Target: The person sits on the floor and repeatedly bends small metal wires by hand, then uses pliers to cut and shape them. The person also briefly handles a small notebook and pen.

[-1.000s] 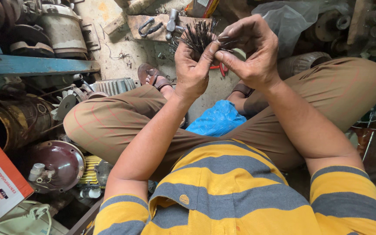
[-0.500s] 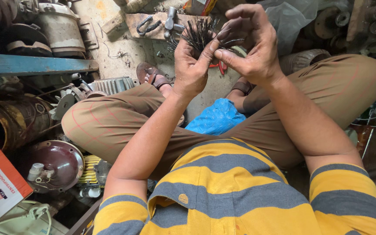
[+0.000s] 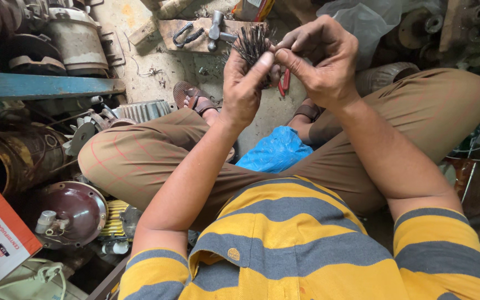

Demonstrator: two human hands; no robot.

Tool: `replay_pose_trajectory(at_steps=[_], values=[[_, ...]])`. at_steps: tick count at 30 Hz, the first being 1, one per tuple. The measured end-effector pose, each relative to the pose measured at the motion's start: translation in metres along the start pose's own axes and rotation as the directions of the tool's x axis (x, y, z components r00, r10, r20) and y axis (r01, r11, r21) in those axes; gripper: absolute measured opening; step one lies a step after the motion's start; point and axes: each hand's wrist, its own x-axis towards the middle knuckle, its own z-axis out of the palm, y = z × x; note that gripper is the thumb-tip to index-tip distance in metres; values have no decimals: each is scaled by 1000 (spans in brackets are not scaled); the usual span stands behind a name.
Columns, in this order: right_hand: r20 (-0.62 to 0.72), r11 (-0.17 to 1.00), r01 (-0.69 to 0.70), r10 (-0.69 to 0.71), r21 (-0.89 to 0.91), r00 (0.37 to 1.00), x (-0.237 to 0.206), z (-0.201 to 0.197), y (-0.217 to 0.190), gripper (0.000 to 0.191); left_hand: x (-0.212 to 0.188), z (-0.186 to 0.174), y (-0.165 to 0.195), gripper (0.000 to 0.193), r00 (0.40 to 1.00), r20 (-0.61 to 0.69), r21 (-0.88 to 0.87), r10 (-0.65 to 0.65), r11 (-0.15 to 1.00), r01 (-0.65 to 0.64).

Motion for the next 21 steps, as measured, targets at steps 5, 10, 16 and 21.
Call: replay_pose_trajectory(at_steps=[5,10,16,21], values=[[28,905,268,-274,-330,961,-8,10,-2,25,11,-3,10,18,991,-86,-368,-103,928,65],[10,937,248,-253,-245,967,-8,18,1,26,11,-5,9,16,997,-68,-239,33,970,-48],[2,962,105,-108,-254,994,-5,7,-3,37,10,-3,9,21,995,-96,28,34,999,-31],[39,964,57,-49,-261,998,-6,2,-5,46,8,0,10,21,998,-20,43,62,997,-62]])
